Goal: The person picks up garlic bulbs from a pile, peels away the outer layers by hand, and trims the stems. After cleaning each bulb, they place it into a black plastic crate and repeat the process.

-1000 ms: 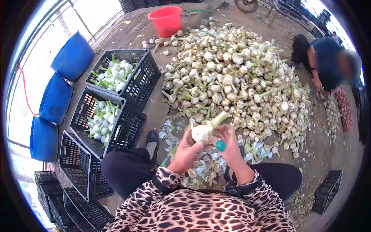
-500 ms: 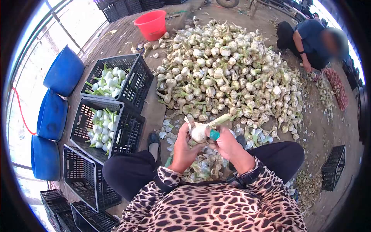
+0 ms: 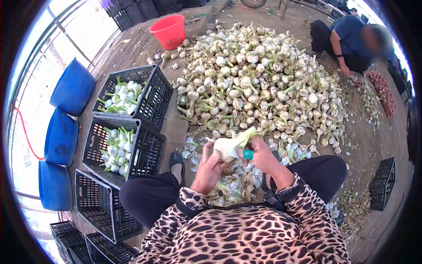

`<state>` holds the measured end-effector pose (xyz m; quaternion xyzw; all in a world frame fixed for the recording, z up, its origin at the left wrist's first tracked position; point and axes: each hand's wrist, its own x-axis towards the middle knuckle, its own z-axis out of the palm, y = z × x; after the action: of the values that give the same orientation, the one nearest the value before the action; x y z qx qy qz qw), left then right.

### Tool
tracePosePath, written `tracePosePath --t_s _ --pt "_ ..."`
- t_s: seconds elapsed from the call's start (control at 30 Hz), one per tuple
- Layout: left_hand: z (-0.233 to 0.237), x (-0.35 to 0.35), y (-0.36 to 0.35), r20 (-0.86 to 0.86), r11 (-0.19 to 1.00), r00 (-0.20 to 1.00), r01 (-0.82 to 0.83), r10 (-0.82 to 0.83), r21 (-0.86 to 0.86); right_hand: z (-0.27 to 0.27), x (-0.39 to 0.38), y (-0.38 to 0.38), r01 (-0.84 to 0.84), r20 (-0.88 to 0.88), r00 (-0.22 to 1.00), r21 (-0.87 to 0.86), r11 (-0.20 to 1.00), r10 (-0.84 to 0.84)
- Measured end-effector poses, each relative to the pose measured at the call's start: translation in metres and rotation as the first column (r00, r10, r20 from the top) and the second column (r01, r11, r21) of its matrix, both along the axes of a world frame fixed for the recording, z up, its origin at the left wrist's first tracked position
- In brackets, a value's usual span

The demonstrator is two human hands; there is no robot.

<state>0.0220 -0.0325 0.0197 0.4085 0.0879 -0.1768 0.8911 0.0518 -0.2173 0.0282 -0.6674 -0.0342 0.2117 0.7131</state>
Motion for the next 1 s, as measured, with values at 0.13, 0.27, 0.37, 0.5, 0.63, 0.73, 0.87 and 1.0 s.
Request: tracePosePath --t_s 0.13,0.27,0.37,0.5,0.63,0.73,0.87,1.0 --pt "-0.001 0.005 -0.003 -0.023 0.995 0.999 0.028 -0.031 -0.097 -0.005 -0.002 0.004 0.142 -0.005 0.990 0.063 0.988 -0.142" --pt "-0.004 0.008 -0.010 0.042 0.977 0.998 -0.048 0.040 0.207 0.003 -0.005 0.026 0.444 -0.137 0.896 0.262 0.857 -0.422" --pt "-0.014 0.010 -0.013 0.214 0.930 0.976 -0.103 0.027 0.353 -0.029 -0.003 0.020 0.416 0.051 0.908 0.009 0.910 -0.415" --pt "-0.005 0.008 -0.014 0.409 0.670 0.912 -0.279 -0.040 0.688 -0.035 -0.007 0.026 0.311 0.333 0.906 -0.102 0.945 -0.262" --pt "-0.006 0.011 0.002 -0.056 0.984 0.996 0.080 -0.072 0.161 0.002 -0.006 0.015 0.170 0.227 0.955 0.119 0.978 -0.193" --pt "-0.004 0.010 -0.001 -0.207 0.991 0.970 0.132 -0.129 0.002 0.000 -0.003 0.015 0.188 -0.040 0.982 0.358 0.915 -0.186" --pt "-0.010 0.009 -0.006 -0.172 0.997 0.984 0.040 -0.050 -0.064 -0.001 -0.010 0.018 0.177 0.275 0.951 -0.101 0.979 -0.143" --pt "-0.003 0.007 -0.002 -0.176 0.978 0.981 0.038 -0.075 -0.206 0.003 -0.004 0.008 0.118 0.375 0.920 0.004 0.993 -0.111"
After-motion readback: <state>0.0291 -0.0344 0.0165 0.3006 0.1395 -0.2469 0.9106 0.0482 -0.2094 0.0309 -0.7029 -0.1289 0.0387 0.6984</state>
